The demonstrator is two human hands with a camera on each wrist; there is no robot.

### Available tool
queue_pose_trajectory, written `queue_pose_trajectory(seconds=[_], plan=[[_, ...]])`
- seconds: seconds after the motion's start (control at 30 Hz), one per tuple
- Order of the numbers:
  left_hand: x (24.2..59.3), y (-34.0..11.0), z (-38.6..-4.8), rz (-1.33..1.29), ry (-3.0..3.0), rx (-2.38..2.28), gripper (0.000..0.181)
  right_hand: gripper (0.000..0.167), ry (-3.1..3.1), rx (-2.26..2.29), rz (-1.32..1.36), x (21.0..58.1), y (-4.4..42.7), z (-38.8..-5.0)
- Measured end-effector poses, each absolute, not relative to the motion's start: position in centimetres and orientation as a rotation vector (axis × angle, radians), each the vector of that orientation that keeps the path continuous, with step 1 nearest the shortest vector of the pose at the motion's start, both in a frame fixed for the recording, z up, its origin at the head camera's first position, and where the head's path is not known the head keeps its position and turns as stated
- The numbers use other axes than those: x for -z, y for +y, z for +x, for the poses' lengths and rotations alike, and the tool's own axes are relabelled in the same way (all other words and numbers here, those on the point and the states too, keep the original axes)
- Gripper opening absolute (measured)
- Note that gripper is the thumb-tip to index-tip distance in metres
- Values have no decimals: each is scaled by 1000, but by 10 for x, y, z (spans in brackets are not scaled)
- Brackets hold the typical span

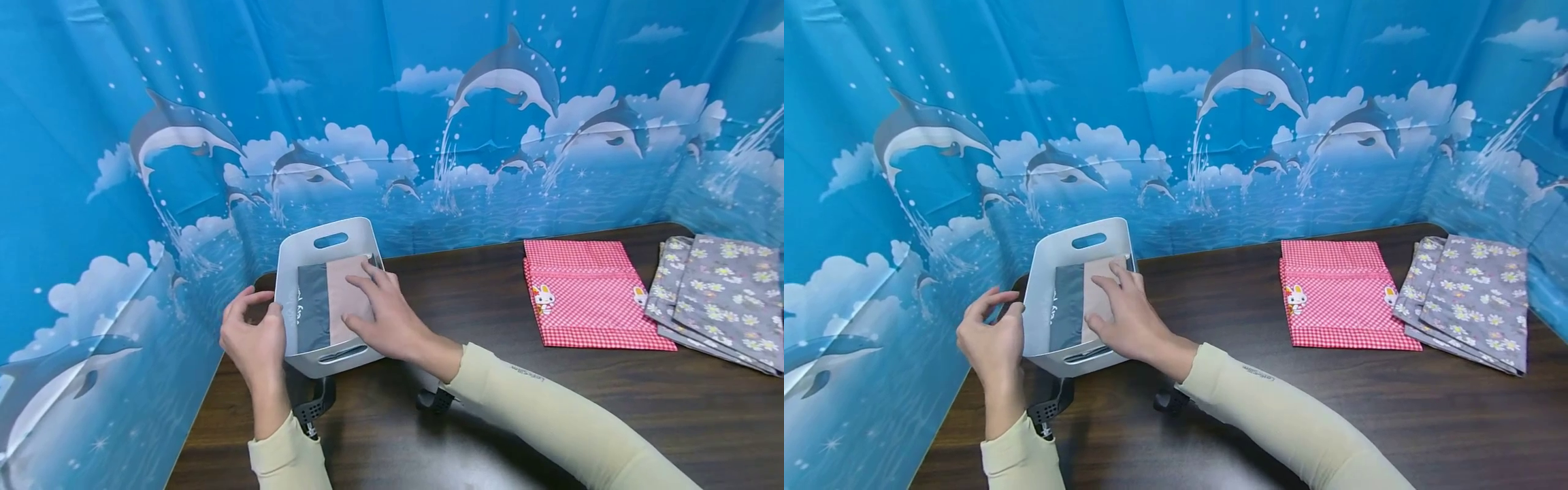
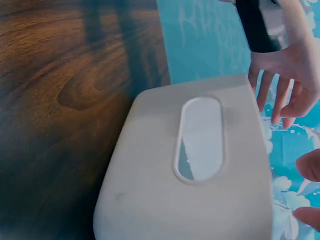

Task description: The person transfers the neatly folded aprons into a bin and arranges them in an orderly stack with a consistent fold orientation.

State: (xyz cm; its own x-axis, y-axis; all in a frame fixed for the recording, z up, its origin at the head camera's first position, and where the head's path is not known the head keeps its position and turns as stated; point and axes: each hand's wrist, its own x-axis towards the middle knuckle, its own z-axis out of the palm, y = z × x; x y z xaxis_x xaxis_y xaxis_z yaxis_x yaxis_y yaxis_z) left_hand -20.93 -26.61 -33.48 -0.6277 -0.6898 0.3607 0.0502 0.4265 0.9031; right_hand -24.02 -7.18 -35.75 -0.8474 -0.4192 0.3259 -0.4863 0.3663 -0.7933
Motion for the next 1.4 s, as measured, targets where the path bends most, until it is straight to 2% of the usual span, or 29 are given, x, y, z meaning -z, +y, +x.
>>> queue_pose_trajectory(seconds=[0.27, 0.63, 0.93, 1.2, 1.4], plan=[[326, -231, -207, 374, -2002, 1302, 19, 48, -2469, -1396, 807, 361, -28, -240], [322, -148, -197, -91, -2237, 1218, 15, 50, -2490, -1298, 590, 375, 41, -254], [344, -93, -182, -315, -2423, 1123, 15, 53, -2569, -1174, 360, 393, 103, -261], [382, -50, -170, -674, -2533, 778, 15, 56, -2681, -1080, 103, 410, 158, -259], [411, -31, -167, -815, -2677, 575, 16, 54, -2741, -1008, -11, 422, 186, -252]])
